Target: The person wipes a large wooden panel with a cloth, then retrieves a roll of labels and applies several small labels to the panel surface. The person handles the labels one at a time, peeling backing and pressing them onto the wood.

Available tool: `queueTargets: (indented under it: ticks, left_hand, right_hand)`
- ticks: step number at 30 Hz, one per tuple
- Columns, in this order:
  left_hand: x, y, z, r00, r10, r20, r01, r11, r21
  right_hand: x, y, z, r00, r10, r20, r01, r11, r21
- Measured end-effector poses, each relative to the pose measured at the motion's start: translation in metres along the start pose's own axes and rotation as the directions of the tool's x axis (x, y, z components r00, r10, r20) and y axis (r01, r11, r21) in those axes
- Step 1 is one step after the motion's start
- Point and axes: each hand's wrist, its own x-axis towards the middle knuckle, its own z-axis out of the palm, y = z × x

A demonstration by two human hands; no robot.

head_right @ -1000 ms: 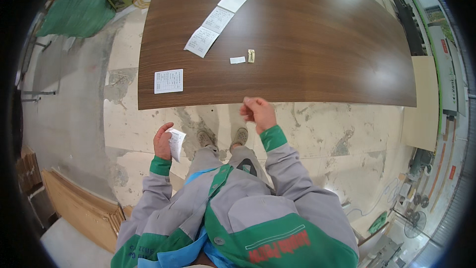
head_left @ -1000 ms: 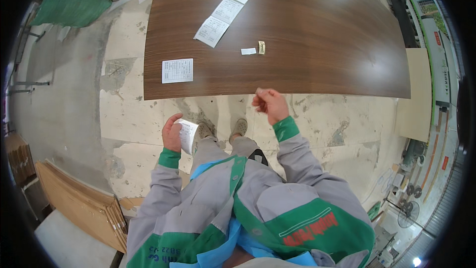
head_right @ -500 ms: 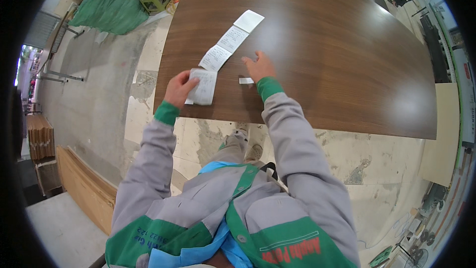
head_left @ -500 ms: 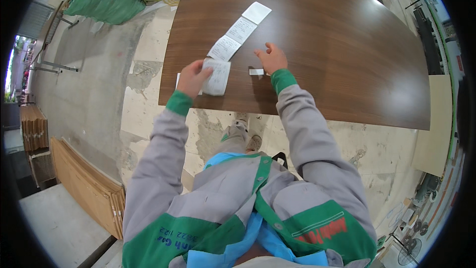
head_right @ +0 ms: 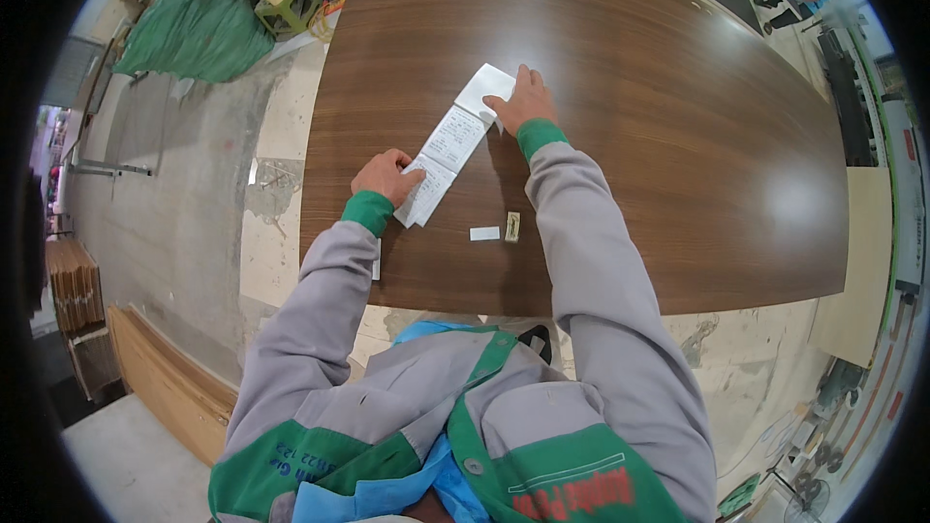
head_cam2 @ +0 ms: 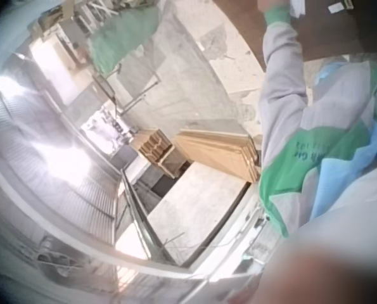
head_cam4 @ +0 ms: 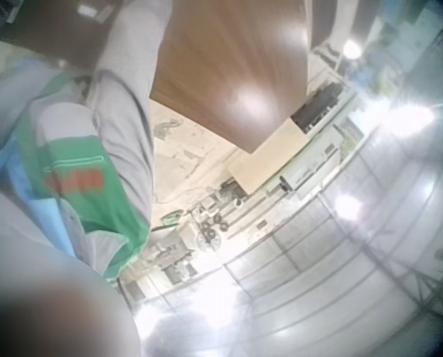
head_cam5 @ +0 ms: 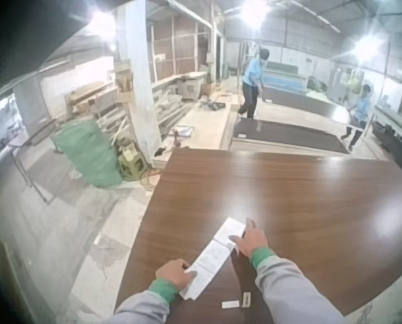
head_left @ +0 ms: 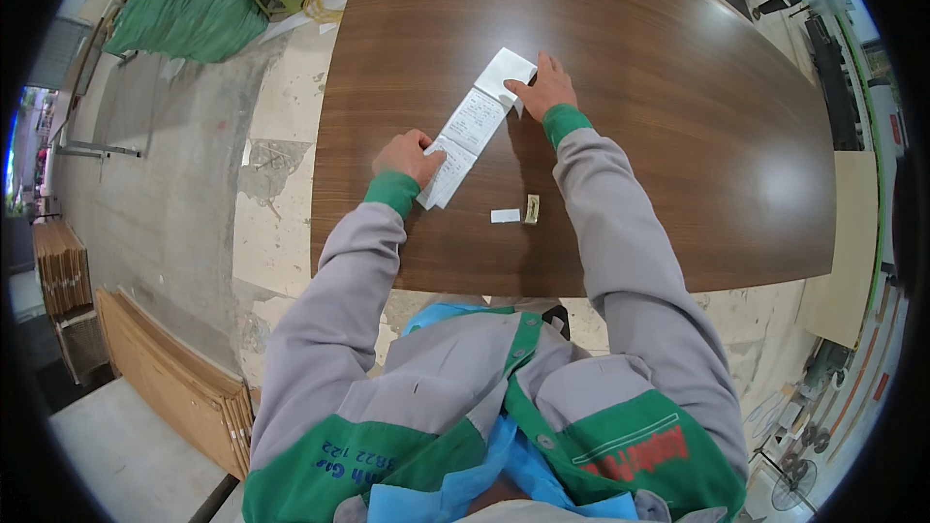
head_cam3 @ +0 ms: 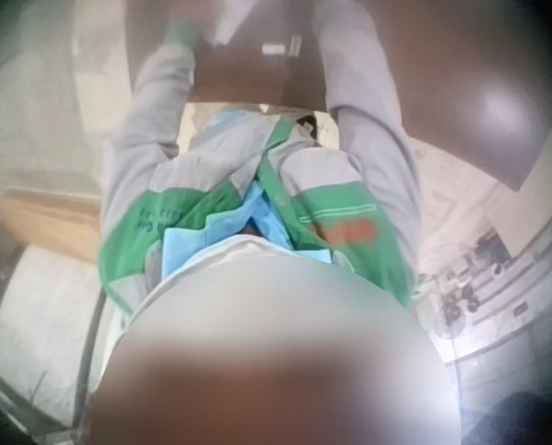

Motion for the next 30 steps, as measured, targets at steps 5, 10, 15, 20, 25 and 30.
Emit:
queueTargets:
  ticks: [5, 10, 15, 20, 25, 30]
  left_hand:
    - [-0.011, 0.013, 0.010, 0.988, -0.009, -0.157, 0.024, 0.996, 0.091]
    - [-0.008, 0.020, 0.013, 0.988, -0.134, -0.071, 0.131, 0.990, -0.045]
    - [-0.006, 0.016, 0.014, 0.988, -0.146, -0.039, 0.144, 0.988, -0.059]
    - [-0.001, -0.002, 0.029, 0.987, -0.140, -0.079, 0.120, 0.970, -0.213]
    - [-0.007, -0.002, 0.036, 0.989, -0.061, -0.136, 0.019, 0.957, -0.290]
    - [-0.001, 0.011, 0.027, 0.997, -0.005, -0.083, -0.012, 0.980, -0.201]
  right_hand:
    - [0.038, 0.001, 0.010, 0.979, -0.008, 0.202, 0.044, 0.984, -0.171]
    - [0.046, 0.012, 0.009, 0.935, 0.027, 0.354, -0.012, 0.999, -0.043]
    - [0.038, 0.008, 0.000, 0.955, -0.045, 0.294, -0.064, 0.934, 0.352]
    - [0.012, -0.023, -0.038, 0.940, -0.250, 0.231, 0.032, 0.741, 0.671]
    - [-0.036, -0.051, -0.069, 0.907, -0.340, 0.247, 0.075, 0.709, 0.701]
    - [-0.057, -0.056, -0.085, 0.893, -0.343, 0.292, 0.024, 0.684, 0.729]
